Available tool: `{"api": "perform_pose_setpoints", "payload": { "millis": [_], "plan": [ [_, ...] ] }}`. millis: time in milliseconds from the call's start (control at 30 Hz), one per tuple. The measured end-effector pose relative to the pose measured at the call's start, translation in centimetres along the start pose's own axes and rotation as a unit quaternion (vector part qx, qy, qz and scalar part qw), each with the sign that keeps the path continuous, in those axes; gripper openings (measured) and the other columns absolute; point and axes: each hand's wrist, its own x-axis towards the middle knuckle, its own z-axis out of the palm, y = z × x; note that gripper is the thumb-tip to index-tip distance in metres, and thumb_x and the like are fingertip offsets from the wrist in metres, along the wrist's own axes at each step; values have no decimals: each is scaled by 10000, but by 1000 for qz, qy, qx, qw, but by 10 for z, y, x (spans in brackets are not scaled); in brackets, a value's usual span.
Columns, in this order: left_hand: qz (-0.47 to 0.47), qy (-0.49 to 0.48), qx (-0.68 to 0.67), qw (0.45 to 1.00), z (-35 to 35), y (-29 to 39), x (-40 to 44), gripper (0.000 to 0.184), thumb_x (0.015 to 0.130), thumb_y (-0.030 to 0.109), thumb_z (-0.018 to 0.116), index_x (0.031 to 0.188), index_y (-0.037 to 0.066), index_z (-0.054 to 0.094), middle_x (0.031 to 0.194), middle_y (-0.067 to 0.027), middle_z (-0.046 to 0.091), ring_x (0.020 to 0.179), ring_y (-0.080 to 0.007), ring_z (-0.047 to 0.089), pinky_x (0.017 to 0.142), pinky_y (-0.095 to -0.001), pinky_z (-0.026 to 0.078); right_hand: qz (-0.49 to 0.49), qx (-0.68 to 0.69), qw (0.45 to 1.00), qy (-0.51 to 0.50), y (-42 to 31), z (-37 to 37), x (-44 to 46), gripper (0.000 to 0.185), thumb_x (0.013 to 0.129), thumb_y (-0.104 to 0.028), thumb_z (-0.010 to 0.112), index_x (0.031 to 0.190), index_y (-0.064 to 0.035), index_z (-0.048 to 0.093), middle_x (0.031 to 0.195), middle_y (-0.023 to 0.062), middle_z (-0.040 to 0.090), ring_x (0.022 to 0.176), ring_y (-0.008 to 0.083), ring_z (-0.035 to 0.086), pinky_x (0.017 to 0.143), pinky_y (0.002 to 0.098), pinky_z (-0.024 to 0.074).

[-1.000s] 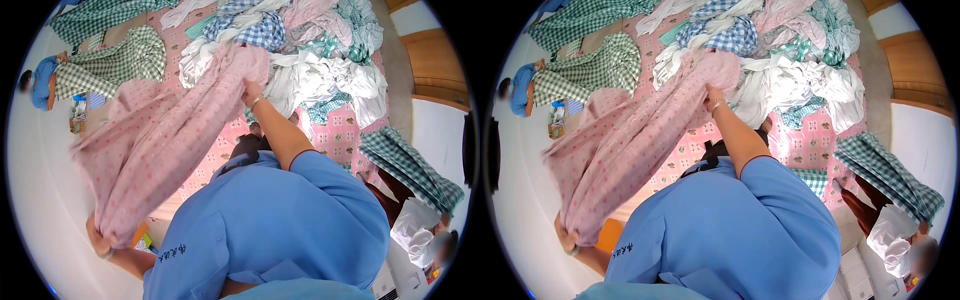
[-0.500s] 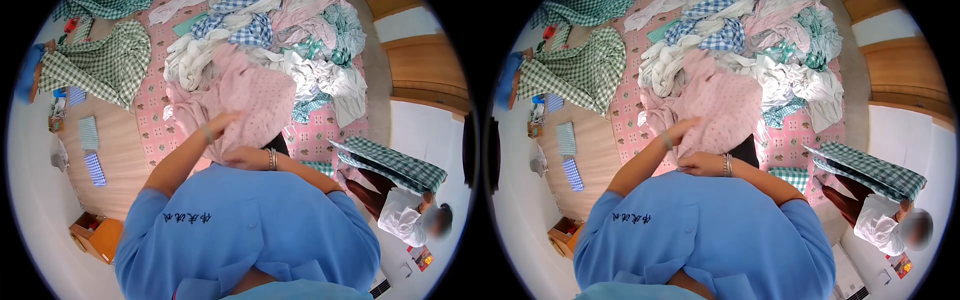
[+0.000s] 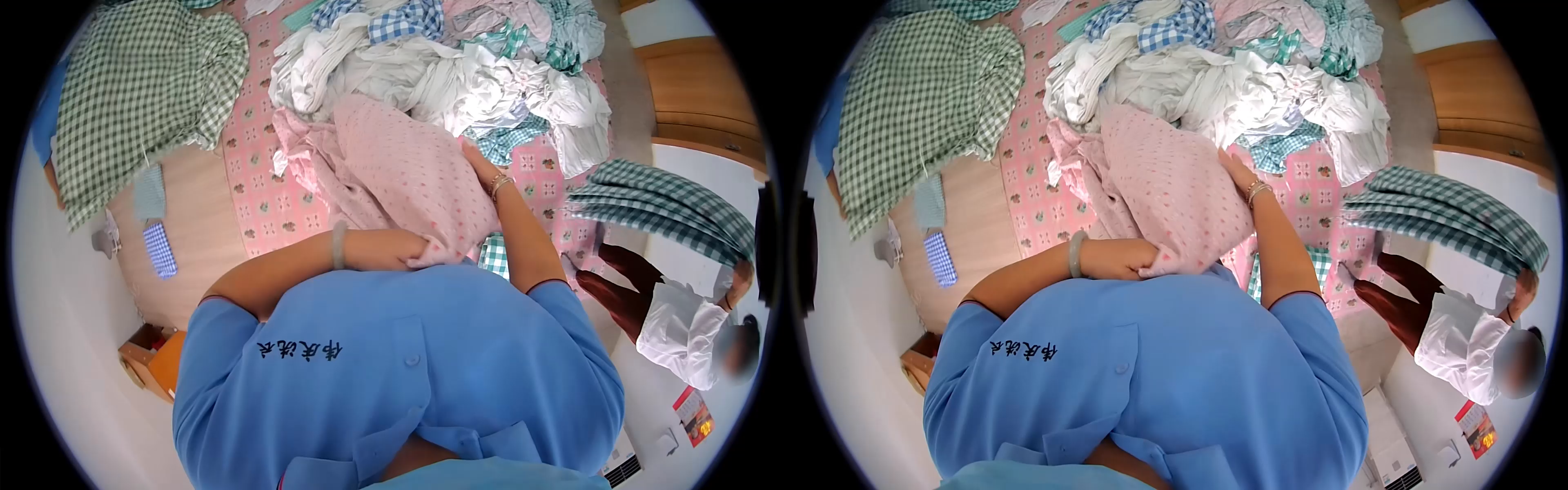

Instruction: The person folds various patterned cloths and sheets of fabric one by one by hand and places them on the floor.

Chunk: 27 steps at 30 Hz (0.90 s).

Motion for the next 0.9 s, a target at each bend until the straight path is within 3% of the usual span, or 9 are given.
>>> {"api": "perform_pose_setpoints", "payload": {
  "millis": [133,200,333,400,500,533,700,800,900],
  "plan": [
    [-87,-52,87,991,39,8,6,262,773,210,536,704,-27,447,687,-146,473,652,-217,464,612,-334,369,46,-96,985,-132,13,11,-43,731,785,-492,443,1266,24,254,1217,149,411,1048,240,459,842,291,394],
    [-125,-60,117,983,45,9,0,275,776,222,536,696,-22,439,679,-150,465,652,-230,469,614,-346,372,-2,-346,935,73,23,-8,-37,405,796,-348,505,1032,-23,554,1016,98,560,864,184,550,792,307,430],
    [-147,173,314,922,57,6,-32,341,763,269,563,991,31,475,931,-144,520,879,-276,502,725,-352,393,-121,254,959,37,-74,5,-157,339,757,-259,573,977,-3,544,828,93,605,753,200,574,674,303,460],
    [-65,326,383,862,59,9,-30,445,750,284,583,1116,67,453,1046,-139,515,961,-286,492,787,-355,395,-204,-91,970,-95,-87,17,-184,311,752,-207,581,1005,-33,536,871,100,598,752,204,575,694,312,459],
    [-6,249,575,779,70,17,-16,666,671,305,655,1228,115,345,1140,-112,469,1040,-275,456,876,-382,339,-296,-332,852,-276,-76,87,-238,300,740,-167,597,1029,-99,550,961,75,581,828,177,556,745,287,443],
    [-45,142,491,858,76,10,-14,711,639,325,677,1228,107,345,1158,-115,463,1073,-279,436,894,-405,301,-283,-345,817,-366,-79,103,-259,320,737,-169,605,1046,-103,550,985,64,575,859,166,549,757,269,440],
    [-7,-7,361,932,94,-12,-41,695,569,358,718,1160,127,436,1103,-93,501,1061,-280,444,886,-410,282,-332,-346,803,-354,-69,141,-326,236,728,-142,576,964,-127,579,821,100,559,746,226,550,688,310,431],
    [24,-101,501,859,100,-38,-65,496,575,251,698,1034,155,539,972,-58,536,953,-258,484,835,-369,324,-313,-338,828,-320,-63,168,-348,209,723,-130,556,931,-131,576,675,116,541,650,254,547,621,346,429],
    [97,43,551,828,83,-70,-108,335,578,130,635,908,174,598,817,-30,526,866,-235,484,761,-351,358,-290,-382,826,-296,-54,213,-360,269,725,-123,542,993,-105,535,633,135,521,572,270,535,550,351,420]
  ]
}}
